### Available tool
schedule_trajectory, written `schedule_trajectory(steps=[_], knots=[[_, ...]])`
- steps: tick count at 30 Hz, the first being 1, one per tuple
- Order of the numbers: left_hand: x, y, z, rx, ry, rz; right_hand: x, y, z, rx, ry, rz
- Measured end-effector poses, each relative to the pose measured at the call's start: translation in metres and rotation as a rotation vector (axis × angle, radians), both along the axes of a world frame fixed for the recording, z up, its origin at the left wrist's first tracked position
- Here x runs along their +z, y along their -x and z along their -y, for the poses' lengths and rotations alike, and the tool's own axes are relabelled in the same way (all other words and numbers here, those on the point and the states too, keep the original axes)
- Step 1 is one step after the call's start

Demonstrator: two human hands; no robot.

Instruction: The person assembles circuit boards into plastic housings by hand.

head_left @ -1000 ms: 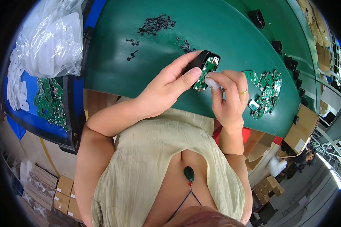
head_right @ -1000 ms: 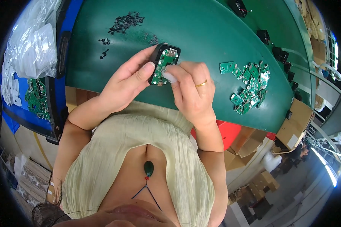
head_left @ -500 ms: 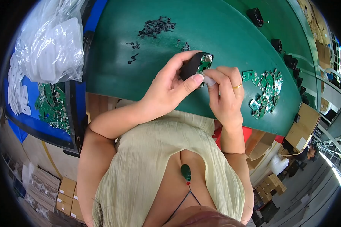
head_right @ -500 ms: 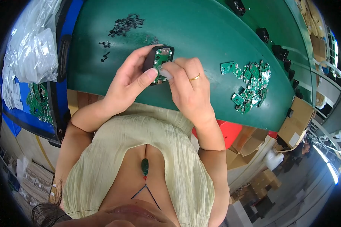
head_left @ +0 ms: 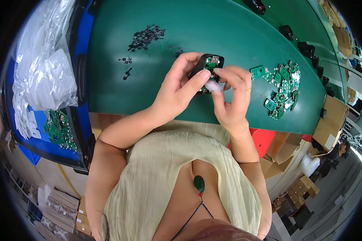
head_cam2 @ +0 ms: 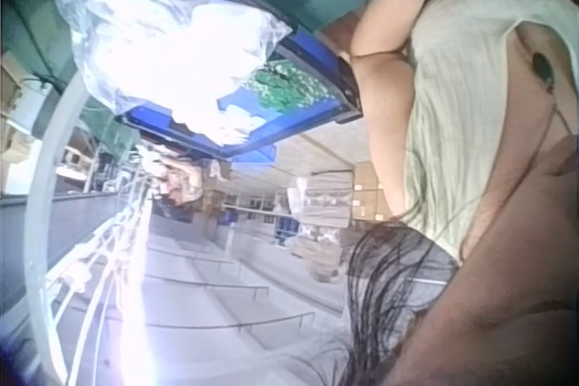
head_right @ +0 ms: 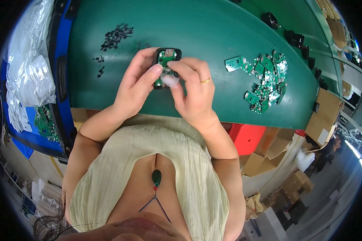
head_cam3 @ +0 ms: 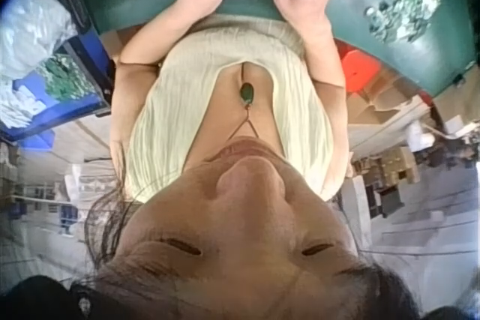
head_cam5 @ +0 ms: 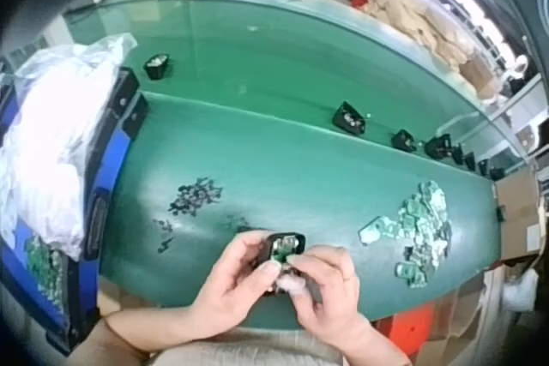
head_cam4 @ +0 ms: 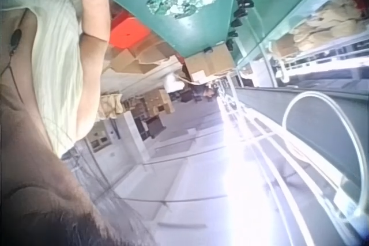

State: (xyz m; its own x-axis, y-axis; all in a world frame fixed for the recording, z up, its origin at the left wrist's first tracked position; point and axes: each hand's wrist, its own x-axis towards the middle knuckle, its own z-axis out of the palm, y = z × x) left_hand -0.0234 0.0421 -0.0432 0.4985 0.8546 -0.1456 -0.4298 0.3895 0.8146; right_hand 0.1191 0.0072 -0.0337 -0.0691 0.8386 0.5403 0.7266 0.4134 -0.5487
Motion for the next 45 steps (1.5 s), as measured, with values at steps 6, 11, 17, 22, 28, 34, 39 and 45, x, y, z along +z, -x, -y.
schedule_trajectory(steps=[6, 11, 17, 22, 28, 34, 39, 45], knots=[[0.006, -0.007, -0.018, -0.031, 0.056, -0.121, -0.002, -0.018, 0.007, -0.041, 0.143, -0.352], [0.019, 0.0, -0.064, 0.015, -0.066, -0.283, -0.001, -0.053, -0.016, -0.09, 0.123, -0.367], [0.028, -0.024, -0.151, 0.168, -0.153, -0.337, -0.01, -0.11, -0.102, -0.415, 0.044, -0.178], [-0.003, -0.055, -0.232, 0.254, -0.118, -0.329, -0.033, -0.142, -0.16, -0.558, 0.121, -0.02], [-0.049, -0.063, -0.31, 0.223, -0.353, -0.934, -0.045, -0.153, -0.189, -0.417, 0.016, -0.074], [0.013, -0.081, -0.214, 0.646, -0.903, -0.887, -0.007, -0.129, -0.129, -0.263, -0.007, -0.141], [0.017, -0.066, -0.091, -0.187, -0.511, -0.448, 0.008, -0.091, -0.051, 0.01, -0.051, -0.312], [0.003, -0.024, -0.024, -0.535, 0.176, -0.236, 0.009, -0.08, 0.013, 0.082, 0.135, -0.173]])
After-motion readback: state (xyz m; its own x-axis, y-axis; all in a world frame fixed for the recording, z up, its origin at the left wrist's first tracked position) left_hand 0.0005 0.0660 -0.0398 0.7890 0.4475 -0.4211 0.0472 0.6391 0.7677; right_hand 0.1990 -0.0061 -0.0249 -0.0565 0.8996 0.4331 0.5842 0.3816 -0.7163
